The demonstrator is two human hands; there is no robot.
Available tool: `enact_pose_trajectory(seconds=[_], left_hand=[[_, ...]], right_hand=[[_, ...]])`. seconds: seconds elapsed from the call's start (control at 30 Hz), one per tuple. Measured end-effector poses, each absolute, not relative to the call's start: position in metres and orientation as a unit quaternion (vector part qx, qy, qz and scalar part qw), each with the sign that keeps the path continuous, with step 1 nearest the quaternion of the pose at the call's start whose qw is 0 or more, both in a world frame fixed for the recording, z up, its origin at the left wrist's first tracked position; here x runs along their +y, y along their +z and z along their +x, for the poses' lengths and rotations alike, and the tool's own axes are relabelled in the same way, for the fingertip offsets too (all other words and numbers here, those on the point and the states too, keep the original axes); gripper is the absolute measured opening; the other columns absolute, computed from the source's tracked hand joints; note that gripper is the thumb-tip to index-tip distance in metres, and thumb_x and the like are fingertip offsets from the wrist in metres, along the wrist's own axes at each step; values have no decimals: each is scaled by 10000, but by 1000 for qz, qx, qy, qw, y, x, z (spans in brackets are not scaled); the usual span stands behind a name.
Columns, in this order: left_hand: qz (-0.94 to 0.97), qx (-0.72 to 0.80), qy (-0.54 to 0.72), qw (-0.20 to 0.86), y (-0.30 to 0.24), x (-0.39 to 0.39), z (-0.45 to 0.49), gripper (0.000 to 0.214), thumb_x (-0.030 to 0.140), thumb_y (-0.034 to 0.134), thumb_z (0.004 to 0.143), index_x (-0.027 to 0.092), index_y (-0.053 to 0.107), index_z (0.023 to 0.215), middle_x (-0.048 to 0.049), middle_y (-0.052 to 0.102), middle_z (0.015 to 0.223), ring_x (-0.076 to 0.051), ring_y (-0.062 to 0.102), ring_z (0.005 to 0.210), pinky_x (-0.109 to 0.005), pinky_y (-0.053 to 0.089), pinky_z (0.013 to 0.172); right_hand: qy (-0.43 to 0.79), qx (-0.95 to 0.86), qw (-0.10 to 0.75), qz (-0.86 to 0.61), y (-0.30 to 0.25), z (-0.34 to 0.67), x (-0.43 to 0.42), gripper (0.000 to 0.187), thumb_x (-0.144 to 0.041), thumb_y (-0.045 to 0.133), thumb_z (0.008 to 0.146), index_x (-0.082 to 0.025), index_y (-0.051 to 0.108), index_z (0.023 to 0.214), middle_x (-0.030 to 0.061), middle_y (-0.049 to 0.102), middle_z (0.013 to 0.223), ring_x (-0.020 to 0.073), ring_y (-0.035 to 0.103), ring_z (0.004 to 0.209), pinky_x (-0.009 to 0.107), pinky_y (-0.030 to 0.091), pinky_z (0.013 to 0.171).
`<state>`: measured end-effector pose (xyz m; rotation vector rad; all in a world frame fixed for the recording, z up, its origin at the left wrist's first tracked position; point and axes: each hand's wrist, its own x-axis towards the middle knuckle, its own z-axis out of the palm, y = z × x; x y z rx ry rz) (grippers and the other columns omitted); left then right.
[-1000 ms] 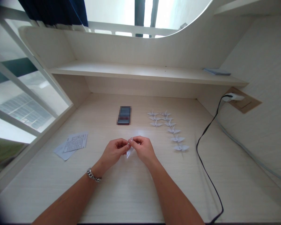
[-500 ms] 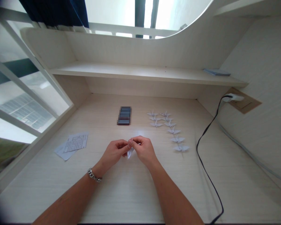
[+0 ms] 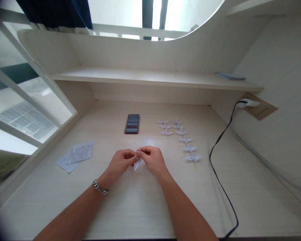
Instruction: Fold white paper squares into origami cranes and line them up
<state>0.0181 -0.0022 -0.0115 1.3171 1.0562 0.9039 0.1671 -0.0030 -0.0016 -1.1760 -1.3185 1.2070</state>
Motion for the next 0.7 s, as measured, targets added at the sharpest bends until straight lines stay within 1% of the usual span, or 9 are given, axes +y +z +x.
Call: enact_pose_trajectory(seconds=[0.27, 0.53, 0.63, 0.7], left_hand=[[554, 456, 385, 581, -11, -2, 17, 328, 431, 651, 655, 106, 663, 700, -28, 610, 584, -100, 502, 498, -212, 394, 482], [524, 461, 379, 608, -7, -2, 17, 247, 347, 690, 616, 105, 664, 659, -28, 617, 573, -103, 521, 486, -220, 413, 484], [512, 464, 377, 616, -7, -2, 17, 226, 321, 702, 601, 104, 660, 650, -25, 613, 566, -102, 523, 478, -222, 415, 481], [512, 464, 376, 618, -7, -2, 17, 217, 313, 705, 597, 106, 654, 639, -21, 608, 560, -103, 524, 477, -224, 417, 482]], right_hand=[[480, -564, 464, -485, -1, 168, -4, 168, -310, 635, 698, -162, 699, 744, 35, 667, 690, 157, 582, 638, 266, 451, 614], [474, -564, 458, -497, 2, 165, -4, 209, -337, 586, 736, -155, 686, 710, 18, 617, 644, 134, 534, 609, 236, 412, 562], [490, -548, 467, -491, -1, 165, -2, 226, -344, 564, 750, -154, 684, 733, 8, 588, 604, 120, 513, 572, 228, 408, 542], [503, -527, 486, -482, -1, 167, -1, 276, -376, 524, 779, -151, 683, 771, 13, 580, 615, 119, 515, 579, 231, 416, 544]])
